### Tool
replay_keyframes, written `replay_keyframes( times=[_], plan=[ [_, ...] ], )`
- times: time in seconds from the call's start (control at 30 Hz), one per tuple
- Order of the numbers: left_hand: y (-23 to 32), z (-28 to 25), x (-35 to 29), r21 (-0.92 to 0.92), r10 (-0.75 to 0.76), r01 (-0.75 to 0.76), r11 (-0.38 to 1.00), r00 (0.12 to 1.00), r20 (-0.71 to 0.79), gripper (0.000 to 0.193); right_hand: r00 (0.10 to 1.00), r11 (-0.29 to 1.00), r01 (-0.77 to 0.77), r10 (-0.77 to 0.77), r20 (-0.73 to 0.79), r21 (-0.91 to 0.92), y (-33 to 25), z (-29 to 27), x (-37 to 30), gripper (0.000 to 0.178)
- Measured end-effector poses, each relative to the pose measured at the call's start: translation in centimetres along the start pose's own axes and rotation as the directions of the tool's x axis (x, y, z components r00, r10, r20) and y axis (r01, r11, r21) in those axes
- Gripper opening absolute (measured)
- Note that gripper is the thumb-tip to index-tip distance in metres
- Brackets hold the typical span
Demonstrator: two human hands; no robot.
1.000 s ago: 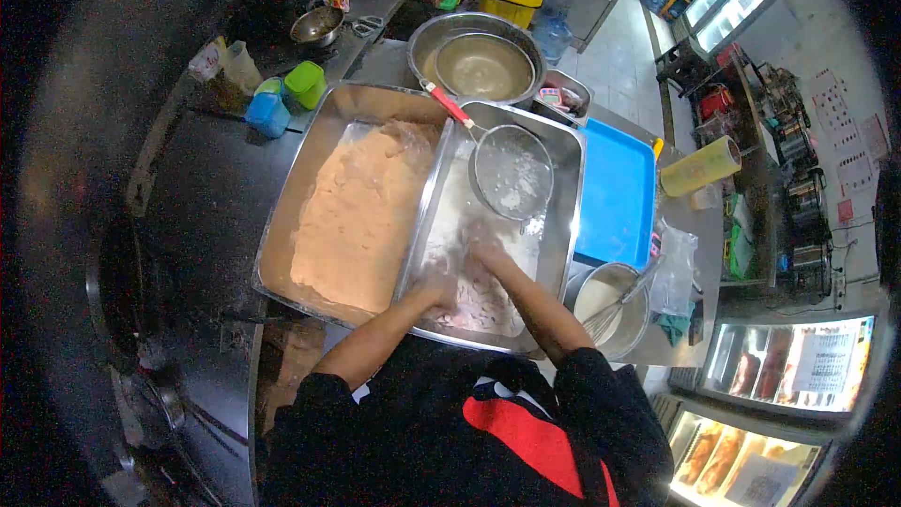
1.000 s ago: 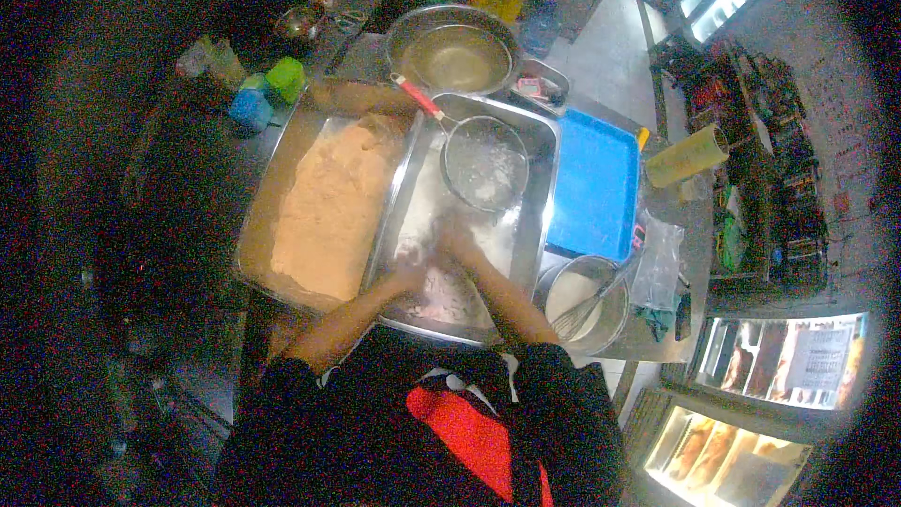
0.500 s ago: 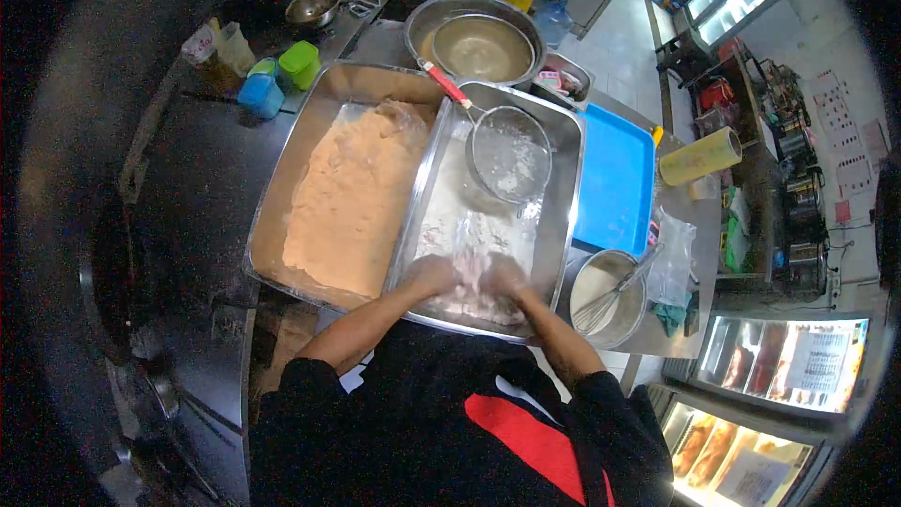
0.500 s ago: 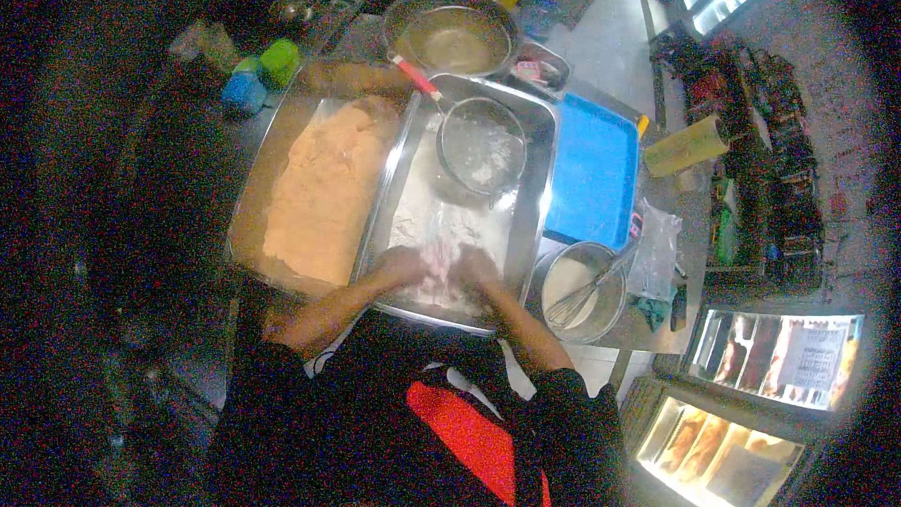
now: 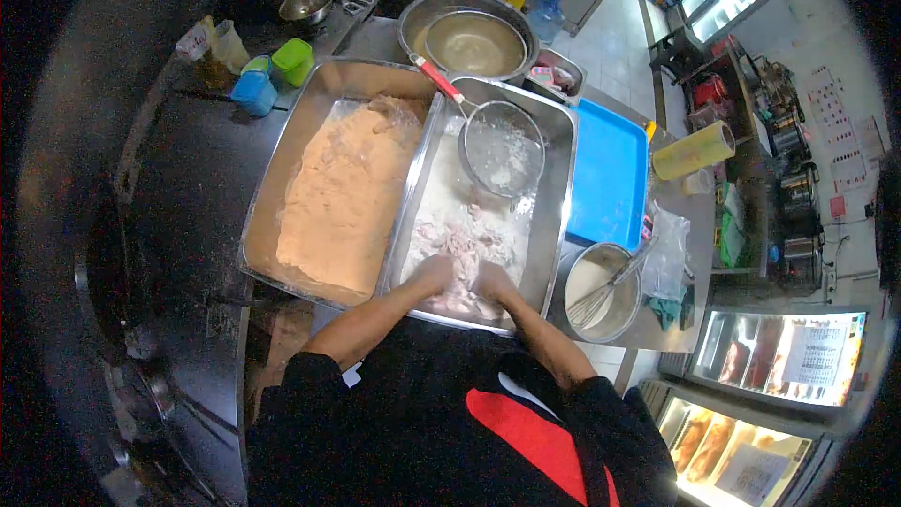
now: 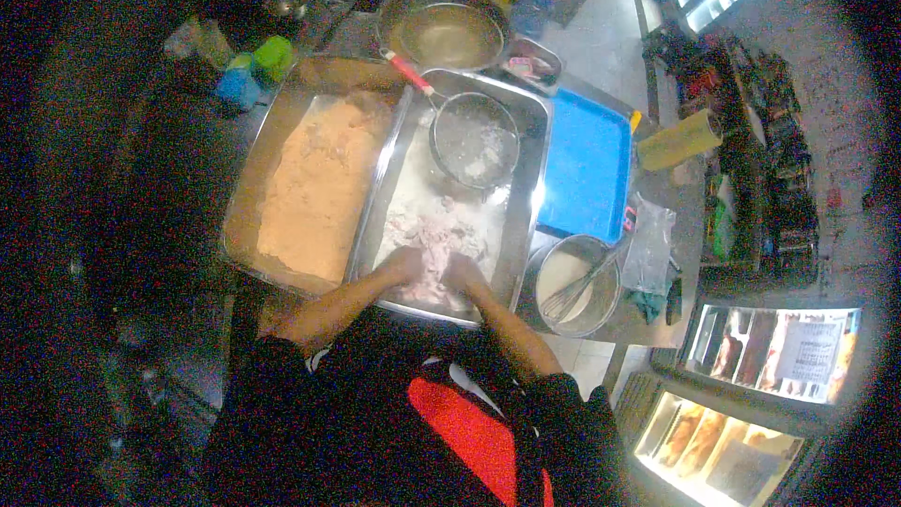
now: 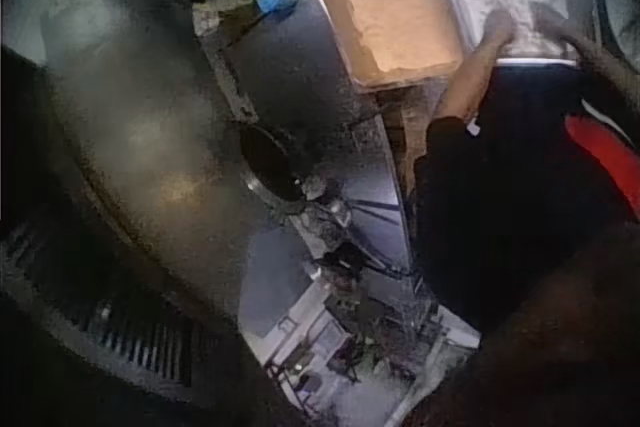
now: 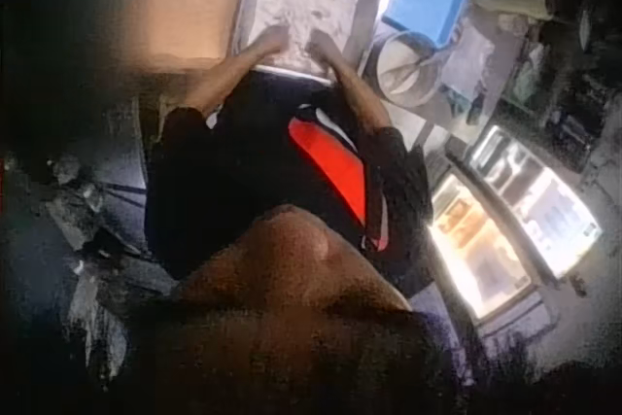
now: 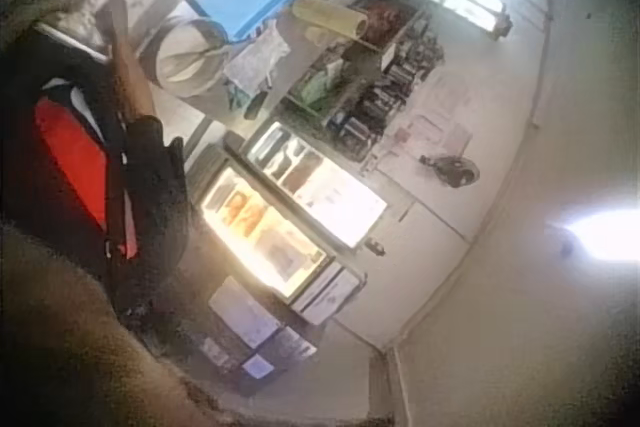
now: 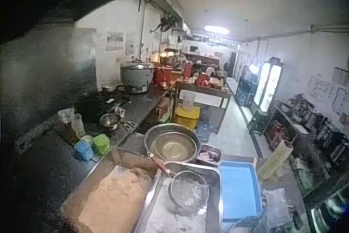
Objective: The person breads meat strips by hand in a tray of flour, places them into a strainer, dips the strainer into a bowl of liquid, and returns the meat to the tray. The person then coats the meat strips in the flour again.
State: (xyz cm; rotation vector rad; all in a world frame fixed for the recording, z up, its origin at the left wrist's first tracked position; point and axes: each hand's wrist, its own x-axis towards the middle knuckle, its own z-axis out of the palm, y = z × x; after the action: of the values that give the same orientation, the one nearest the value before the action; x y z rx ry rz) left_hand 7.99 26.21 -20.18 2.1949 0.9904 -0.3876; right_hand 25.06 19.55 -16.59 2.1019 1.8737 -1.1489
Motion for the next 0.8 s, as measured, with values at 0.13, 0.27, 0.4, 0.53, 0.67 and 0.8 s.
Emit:
replay_keyframes(
  times=[0.13,0.27,0.4,0.53,0.67,0.8],
  plan=[
    [4.8,-10.3,-6.1,-0.122,-0.07,0.062,0.991,0.995,-0.07,0.029,0.99,0.943,-0.138,0.142,0.01,0.303,-3.5,-8.8,-4.5,0.061],
    [-1.7,-3.5,-0.7,0.251,-0.034,0.005,0.968,0.993,0.112,0.035,0.999,0.996,0.009,-0.005,-0.035,0.093,-3.7,-9.9,-1.6,0.06],
    [2.3,-5.9,-2.0,0.123,-0.039,0.059,0.991,0.987,-0.159,0.034,0.949,0.984,0.174,-0.181,-0.257,-0.048,1.0,0.0,3.7,0.05],
    [-0.3,-2.5,-0.6,-0.015,-0.04,0.039,0.999,0.994,-0.101,0.03,0.976,0.975,0.184,-0.166,-0.138,0.123,-1.3,2.8,3.3,0.042],
    [2.4,-6.8,-2.9,-0.011,-0.136,0.137,0.991,0.991,0.013,0.028,0.984,0.975,0.108,-0.078,-0.157,0.196,1.7,0.0,0.1,0.047],
    [2.7,-9.3,-4.2,-0.169,-0.216,0.205,0.964,0.975,-0.052,0.04,0.993,0.911,0.045,0.002,-0.115,0.409,0.6,-4.9,-2.9,0.048]
  ],
)
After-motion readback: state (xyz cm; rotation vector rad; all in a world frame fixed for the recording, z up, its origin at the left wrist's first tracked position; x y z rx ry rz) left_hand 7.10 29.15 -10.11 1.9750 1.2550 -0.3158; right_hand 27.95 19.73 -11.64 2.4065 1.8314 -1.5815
